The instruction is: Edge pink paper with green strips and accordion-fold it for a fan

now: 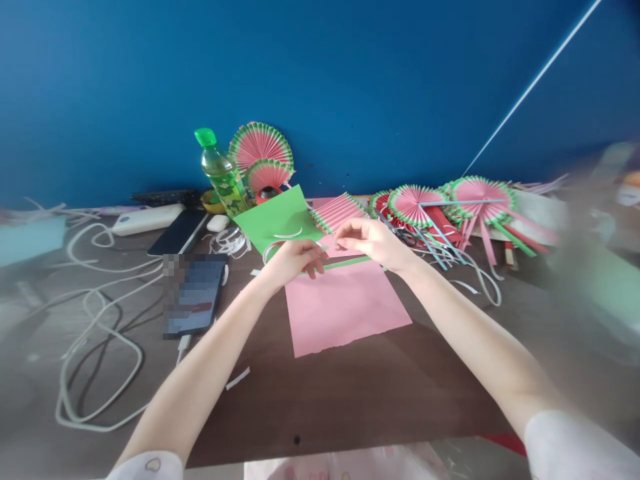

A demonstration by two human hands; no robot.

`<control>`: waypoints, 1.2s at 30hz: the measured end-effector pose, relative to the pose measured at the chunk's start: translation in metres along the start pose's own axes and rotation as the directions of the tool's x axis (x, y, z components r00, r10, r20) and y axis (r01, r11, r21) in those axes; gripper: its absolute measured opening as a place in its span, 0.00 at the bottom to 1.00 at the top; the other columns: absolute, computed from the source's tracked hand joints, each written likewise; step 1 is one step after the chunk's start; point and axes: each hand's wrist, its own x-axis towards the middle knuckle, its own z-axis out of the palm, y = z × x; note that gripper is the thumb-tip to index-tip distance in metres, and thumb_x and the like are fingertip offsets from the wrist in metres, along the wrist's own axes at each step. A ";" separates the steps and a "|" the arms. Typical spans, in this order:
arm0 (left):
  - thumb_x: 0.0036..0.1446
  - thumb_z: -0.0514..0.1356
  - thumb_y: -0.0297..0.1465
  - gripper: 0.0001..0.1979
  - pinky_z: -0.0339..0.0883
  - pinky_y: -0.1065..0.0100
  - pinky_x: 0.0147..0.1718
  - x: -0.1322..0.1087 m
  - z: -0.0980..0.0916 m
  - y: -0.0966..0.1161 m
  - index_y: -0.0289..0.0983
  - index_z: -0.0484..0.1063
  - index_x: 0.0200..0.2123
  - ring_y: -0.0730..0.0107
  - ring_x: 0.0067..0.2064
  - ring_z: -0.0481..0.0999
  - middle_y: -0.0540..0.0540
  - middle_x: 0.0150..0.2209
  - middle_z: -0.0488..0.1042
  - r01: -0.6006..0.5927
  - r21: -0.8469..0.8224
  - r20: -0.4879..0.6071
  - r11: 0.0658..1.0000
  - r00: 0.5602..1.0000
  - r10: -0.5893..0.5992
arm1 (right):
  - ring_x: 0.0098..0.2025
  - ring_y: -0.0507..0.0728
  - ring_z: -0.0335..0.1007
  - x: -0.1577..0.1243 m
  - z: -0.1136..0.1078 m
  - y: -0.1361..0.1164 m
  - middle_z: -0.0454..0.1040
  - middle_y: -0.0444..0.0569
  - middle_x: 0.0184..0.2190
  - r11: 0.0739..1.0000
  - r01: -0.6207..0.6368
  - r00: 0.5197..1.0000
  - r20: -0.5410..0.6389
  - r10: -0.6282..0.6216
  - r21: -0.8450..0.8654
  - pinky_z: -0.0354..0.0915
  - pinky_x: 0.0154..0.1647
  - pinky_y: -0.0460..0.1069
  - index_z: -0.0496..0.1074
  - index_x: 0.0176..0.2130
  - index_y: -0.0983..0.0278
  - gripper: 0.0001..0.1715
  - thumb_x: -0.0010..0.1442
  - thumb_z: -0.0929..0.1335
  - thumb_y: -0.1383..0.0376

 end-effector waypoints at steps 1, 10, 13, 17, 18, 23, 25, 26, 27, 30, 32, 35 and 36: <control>0.56 0.54 0.30 0.09 0.57 0.75 0.22 -0.001 0.000 0.002 0.32 0.71 0.29 0.80 0.19 0.68 0.50 0.20 0.74 0.000 0.001 -0.016 1.000 1.000 0.000 | 0.33 0.52 0.71 -0.001 0.000 -0.001 0.74 0.46 0.28 1.000 -0.010 1.000 -0.003 0.010 0.023 0.68 0.40 0.51 0.70 0.31 0.66 0.07 0.51 0.69 0.65; 0.56 0.54 0.32 0.09 0.58 0.74 0.23 -0.001 0.003 -0.001 0.33 0.71 0.30 0.79 0.20 0.69 0.50 0.22 0.75 -0.038 0.012 -0.015 0.999 0.999 0.038 | 0.32 0.52 0.73 -0.003 0.008 -0.002 0.74 0.45 0.27 0.998 0.032 0.999 0.009 -0.033 0.061 0.71 0.39 0.51 0.71 0.36 0.65 0.09 0.50 0.70 0.66; 0.56 0.55 0.33 0.09 0.58 0.73 0.23 -0.002 0.005 -0.001 0.34 0.70 0.30 0.79 0.20 0.69 0.49 0.23 0.76 -0.044 0.019 -0.024 0.999 0.999 0.045 | 0.33 0.53 0.73 -0.005 0.010 -0.003 0.73 0.43 0.27 0.997 0.067 0.998 0.005 -0.068 0.034 0.71 0.38 0.52 0.67 0.42 0.63 0.15 0.51 0.69 0.67; 0.55 0.56 0.34 0.09 0.58 0.73 0.23 -0.003 0.006 0.000 0.34 0.70 0.31 0.78 0.21 0.70 0.48 0.25 0.77 -0.063 0.016 -0.026 0.998 0.998 0.063 | 0.32 0.52 0.72 -0.006 0.012 -0.002 0.71 0.42 0.27 0.996 0.092 0.995 -0.038 -0.092 0.013 0.71 0.35 0.52 0.60 0.35 0.62 0.13 0.52 0.69 0.67; 0.54 0.56 0.35 0.09 0.58 0.73 0.23 -0.003 0.006 0.000 0.34 0.70 0.32 0.78 0.22 0.70 0.48 0.26 0.77 -0.067 0.014 -0.026 0.998 0.997 0.067 | 0.32 0.52 0.72 -0.007 0.012 -0.002 0.71 0.42 0.27 0.996 0.092 0.995 -0.043 -0.092 0.011 0.71 0.35 0.52 0.59 0.34 0.61 0.13 0.52 0.68 0.67; 0.54 0.57 0.35 0.10 0.59 0.72 0.25 -0.002 0.005 -0.001 0.34 0.71 0.34 0.76 0.24 0.72 0.47 0.31 0.79 -0.068 -0.009 -0.032 0.998 0.997 0.068 | 0.32 0.51 0.71 -0.007 0.013 -0.004 0.69 0.42 0.28 0.995 0.093 0.993 -0.065 -0.094 -0.023 0.70 0.35 0.51 0.57 0.32 0.62 0.12 0.53 0.68 0.67; 0.53 0.58 0.34 0.09 0.59 0.72 0.25 -0.002 0.005 -0.001 0.34 0.71 0.34 0.76 0.24 0.73 0.46 0.31 0.79 -0.068 -0.016 -0.041 0.998 0.997 0.067 | 0.32 0.51 0.70 -0.007 0.013 -0.005 0.69 0.43 0.29 0.996 0.085 0.994 -0.067 -0.088 -0.039 0.70 0.35 0.51 0.57 0.32 0.62 0.12 0.53 0.68 0.66; 0.53 0.58 0.34 0.09 0.60 0.72 0.25 -0.002 0.006 -0.001 0.34 0.71 0.34 0.75 0.24 0.74 0.46 0.32 0.79 -0.068 -0.016 -0.045 0.998 0.997 0.067 | 0.32 0.51 0.70 -0.007 0.014 -0.006 0.69 0.43 0.29 0.996 0.079 0.994 -0.069 -0.082 -0.047 0.70 0.35 0.51 0.57 0.31 0.62 0.12 0.52 0.68 0.66; 0.53 0.58 0.34 0.09 0.60 0.72 0.25 -0.002 0.006 -0.001 0.34 0.72 0.34 0.75 0.25 0.74 0.46 0.32 0.79 -0.067 -0.013 -0.049 0.998 0.997 0.067 | 0.32 0.51 0.70 -0.008 0.015 -0.007 0.68 0.43 0.29 0.996 0.075 0.994 -0.071 -0.079 -0.056 0.70 0.34 0.50 0.58 0.31 0.62 0.12 0.52 0.68 0.66; 0.53 0.58 0.35 0.10 0.61 0.71 0.25 -0.002 0.007 -0.002 0.34 0.72 0.34 0.74 0.25 0.74 0.45 0.32 0.79 -0.070 -0.011 -0.069 0.998 0.995 0.069 | 0.32 0.51 0.70 -0.008 0.016 -0.008 0.68 0.42 0.28 0.995 0.074 0.993 -0.084 -0.080 -0.066 0.71 0.34 0.50 0.57 0.31 0.61 0.12 0.52 0.68 0.67; 0.52 0.59 0.35 0.10 0.63 0.71 0.26 -0.003 0.008 -0.002 0.34 0.72 0.33 0.74 0.25 0.74 0.45 0.31 0.79 -0.073 -0.027 -0.079 0.997 0.994 0.070 | 0.32 0.52 0.70 -0.008 0.017 -0.007 0.68 0.42 0.27 0.995 0.084 0.992 -0.090 -0.089 -0.061 0.71 0.34 0.51 0.57 0.30 0.61 0.12 0.52 0.68 0.67; 0.53 0.59 0.35 0.10 0.66 0.69 0.30 -0.003 0.009 -0.003 0.34 0.73 0.33 0.73 0.26 0.75 0.45 0.32 0.79 -0.085 -0.048 -0.081 0.995 0.993 0.081 | 0.31 0.51 0.70 -0.008 0.018 -0.005 0.66 0.42 0.27 0.991 0.115 0.988 -0.096 -0.122 -0.071 0.72 0.35 0.51 0.57 0.30 0.61 0.11 0.52 0.67 0.68; 0.53 0.59 0.35 0.09 0.67 0.68 0.32 -0.003 0.009 -0.004 0.34 0.73 0.33 0.73 0.26 0.75 0.45 0.32 0.79 -0.090 -0.050 -0.083 0.995 0.993 0.086 | 0.31 0.51 0.70 -0.008 0.019 -0.004 0.66 0.42 0.28 0.989 0.128 0.986 -0.098 -0.135 -0.075 0.72 0.36 0.51 0.57 0.30 0.61 0.11 0.53 0.67 0.68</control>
